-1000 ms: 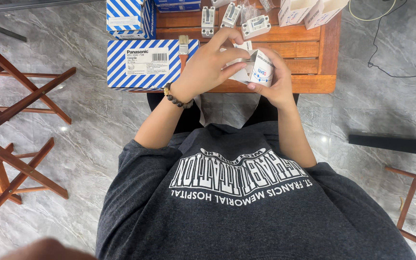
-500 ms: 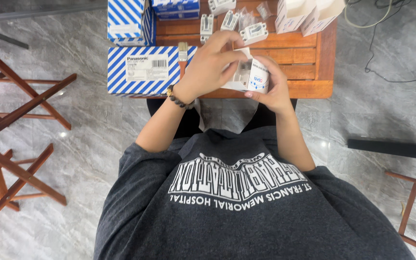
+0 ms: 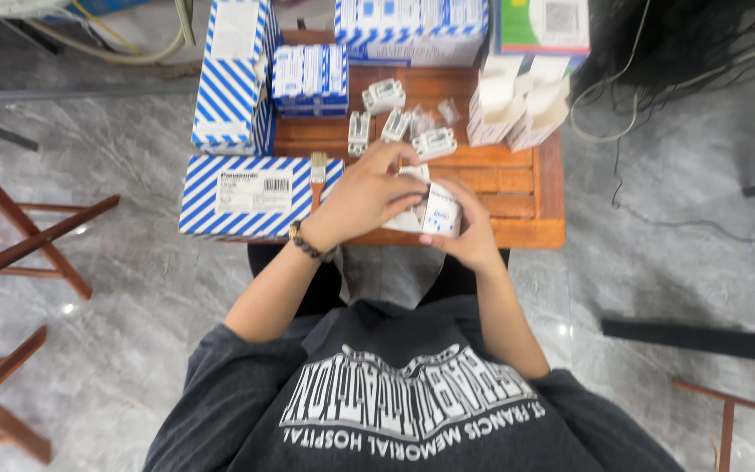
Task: The person unboxes various electronic components from their individual packaging, including circuit breakers, by hand. They open the boxes, remove the items, and place them on a wooden table alongside already unboxed components and larger product boxes.
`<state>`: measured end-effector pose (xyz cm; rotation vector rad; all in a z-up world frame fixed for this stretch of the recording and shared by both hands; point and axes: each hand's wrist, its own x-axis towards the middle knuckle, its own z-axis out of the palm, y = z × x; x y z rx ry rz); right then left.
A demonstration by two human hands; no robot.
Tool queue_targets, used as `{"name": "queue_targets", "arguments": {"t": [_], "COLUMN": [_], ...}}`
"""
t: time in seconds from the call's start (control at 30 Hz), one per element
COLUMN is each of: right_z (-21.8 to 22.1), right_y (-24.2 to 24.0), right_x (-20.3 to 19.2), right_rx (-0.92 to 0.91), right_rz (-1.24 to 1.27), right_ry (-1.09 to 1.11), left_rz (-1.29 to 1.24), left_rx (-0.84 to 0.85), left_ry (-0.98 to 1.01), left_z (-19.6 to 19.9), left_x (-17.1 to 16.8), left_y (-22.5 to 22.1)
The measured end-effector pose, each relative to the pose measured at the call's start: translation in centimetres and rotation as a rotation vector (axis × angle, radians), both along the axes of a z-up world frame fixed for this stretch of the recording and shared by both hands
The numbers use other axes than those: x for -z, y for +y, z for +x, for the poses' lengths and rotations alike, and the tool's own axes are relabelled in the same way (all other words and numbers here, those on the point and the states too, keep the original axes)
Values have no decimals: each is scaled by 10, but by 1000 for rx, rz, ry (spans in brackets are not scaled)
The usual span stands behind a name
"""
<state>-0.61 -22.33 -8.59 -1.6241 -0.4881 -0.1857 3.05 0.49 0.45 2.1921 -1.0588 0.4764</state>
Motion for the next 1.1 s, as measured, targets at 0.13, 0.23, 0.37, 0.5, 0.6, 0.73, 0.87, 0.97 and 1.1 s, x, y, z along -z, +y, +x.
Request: {"name": "queue_targets", "arguments": {"t": [0.13, 0.23, 0.37, 0.5, 0.6, 0.73, 0.87, 0.97, 1.1], "right_z": [1, 2, 3, 5, 7, 6, 4, 8, 10], "right_y": [-1, -2, 1, 1, 0, -2, -6, -4, -3], "right_x": [5, 5, -10, -6, 1, 7, -4, -10, -16], "right_rx": [13, 28, 66, 85, 100, 113, 92, 86, 33], "right_rz": [10, 26, 26, 51, 44, 28, -2, -35, 4], "right_ry": [32, 59, 49, 58, 73, 60, 74, 55, 52], "left_rz": [20, -79, -264, -537, -561, -307, -192, -109, -21], "left_rx": [-49, -48, 13, 67, 45, 24, 117, 173, 229], "left_ry": [5, 107, 294, 746, 882, 611, 415, 422, 434], "left_z": [0, -1, -2, -7, -8, -8, -7, -10, -10], "left_x": [3, 4, -16, -28, -33, -33, -24, -29, -29], "left_y": [-4, -5, 0, 4, 2, -1, -1, -1, 3]}}
